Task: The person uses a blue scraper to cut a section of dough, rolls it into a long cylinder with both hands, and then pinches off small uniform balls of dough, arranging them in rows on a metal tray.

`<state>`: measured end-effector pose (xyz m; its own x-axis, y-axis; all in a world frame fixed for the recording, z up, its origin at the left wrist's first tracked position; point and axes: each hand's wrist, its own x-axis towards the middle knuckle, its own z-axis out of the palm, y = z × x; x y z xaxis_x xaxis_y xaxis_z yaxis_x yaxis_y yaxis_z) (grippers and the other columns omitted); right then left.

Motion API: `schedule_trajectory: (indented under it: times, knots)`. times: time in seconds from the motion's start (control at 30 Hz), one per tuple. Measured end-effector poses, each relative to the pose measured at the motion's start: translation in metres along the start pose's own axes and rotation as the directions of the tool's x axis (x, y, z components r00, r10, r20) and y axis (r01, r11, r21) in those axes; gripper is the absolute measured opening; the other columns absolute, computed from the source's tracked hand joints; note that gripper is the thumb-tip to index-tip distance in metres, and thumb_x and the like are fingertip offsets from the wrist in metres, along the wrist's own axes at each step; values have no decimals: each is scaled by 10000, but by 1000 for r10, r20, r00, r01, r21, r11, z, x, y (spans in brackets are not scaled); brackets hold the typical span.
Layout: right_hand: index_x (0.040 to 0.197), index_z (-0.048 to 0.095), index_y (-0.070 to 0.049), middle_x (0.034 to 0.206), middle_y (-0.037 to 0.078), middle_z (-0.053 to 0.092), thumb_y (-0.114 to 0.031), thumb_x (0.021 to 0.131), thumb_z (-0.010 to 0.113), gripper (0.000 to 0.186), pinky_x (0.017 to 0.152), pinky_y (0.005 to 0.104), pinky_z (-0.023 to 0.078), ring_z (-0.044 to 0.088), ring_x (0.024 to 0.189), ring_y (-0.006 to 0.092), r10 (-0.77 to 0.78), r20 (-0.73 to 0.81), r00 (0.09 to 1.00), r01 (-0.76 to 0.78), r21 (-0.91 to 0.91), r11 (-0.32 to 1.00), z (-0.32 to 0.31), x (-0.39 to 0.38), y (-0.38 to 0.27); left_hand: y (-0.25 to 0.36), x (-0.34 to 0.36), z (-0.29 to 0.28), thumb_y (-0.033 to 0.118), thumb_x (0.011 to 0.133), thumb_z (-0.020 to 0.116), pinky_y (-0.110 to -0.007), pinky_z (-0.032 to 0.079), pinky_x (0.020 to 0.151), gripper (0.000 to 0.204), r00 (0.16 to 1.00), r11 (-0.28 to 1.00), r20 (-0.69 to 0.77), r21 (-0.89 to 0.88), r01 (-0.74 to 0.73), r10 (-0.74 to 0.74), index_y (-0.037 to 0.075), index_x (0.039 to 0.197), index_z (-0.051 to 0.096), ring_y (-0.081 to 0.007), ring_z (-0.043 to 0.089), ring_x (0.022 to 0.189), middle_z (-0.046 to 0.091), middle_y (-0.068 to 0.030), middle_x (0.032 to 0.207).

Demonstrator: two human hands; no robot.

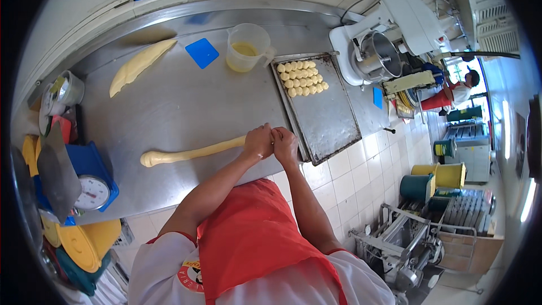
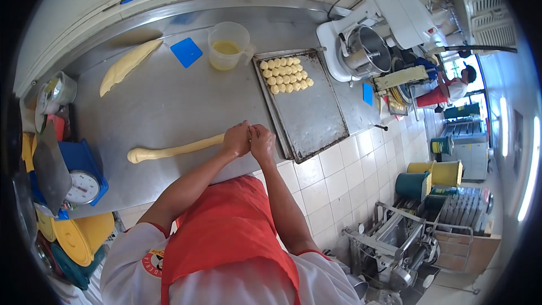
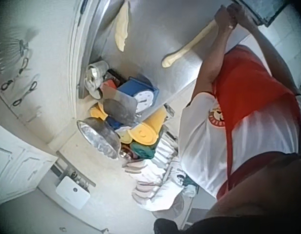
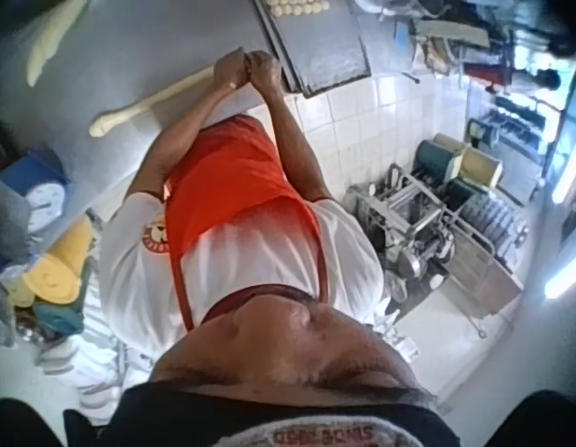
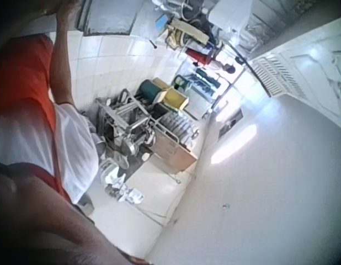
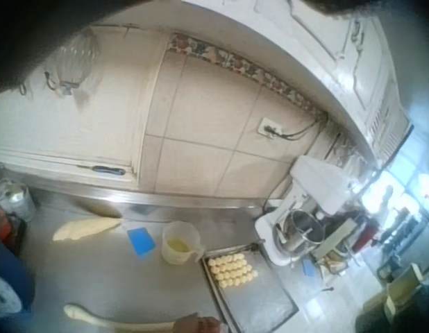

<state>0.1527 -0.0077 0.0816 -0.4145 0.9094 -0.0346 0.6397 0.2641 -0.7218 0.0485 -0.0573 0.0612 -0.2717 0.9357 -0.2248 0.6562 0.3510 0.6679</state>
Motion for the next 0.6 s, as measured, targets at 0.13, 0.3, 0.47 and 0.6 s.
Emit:
schedule_trajectory:
  times: [0.13, 0.3, 0.47, 0.6]
  knots:
    - [940, 704, 15, 792, 244, 674, -206, 929, 621, 236, 677, 457, 510, 670, 750, 408, -169, -209, 963, 174, 7, 985, 10, -2, -20, -6, 0, -7, 179, 785, 655, -490, 554, 786, 194, 1000, 999, -5, -54, 7, -7, 35, 910, 690, -391, 683, 882, 706, -219, 916]
    - [802, 650, 23, 815, 289, 630, -290, 963, 566, 362, 707, 529, 486, 597, 794, 494, 51, -75, 996, -67, -234, 970, 17, 6, -18, -6, 2, -18, 202, 806, 629, -465, 572, 763, 177, 996, 994, 84, 107, -19, 10, 65, 857, 729, -374, 701, 902, 712, -221, 930]
    - [786, 646, 15, 774, 172, 677, -231, 955, 597, 302, 558, 416, 478, 610, 593, 321, -11, 584, 812, -206, 304, 930, -7, 6, 35, -48, 30, -7, 217, 795, 621, -453, 571, 783, 220, 947, 978, 271, 163, 129, -170, 76, 908, 747, -359, 702, 948, 714, -226, 991]
    - [922, 687, 16, 821, 44, 644, -120, 924, 607, 157, 570, 255, 449, 552, 636, 121, 16, 605, 796, -459, 585, 669, -39, 18, 74, -40, 52, -25, 219, 756, 657, -465, 561, 819, 278, 908, 926, 196, 2, 378, -371, 26, 945, 723, -370, 698, 960, 711, -235, 1004]
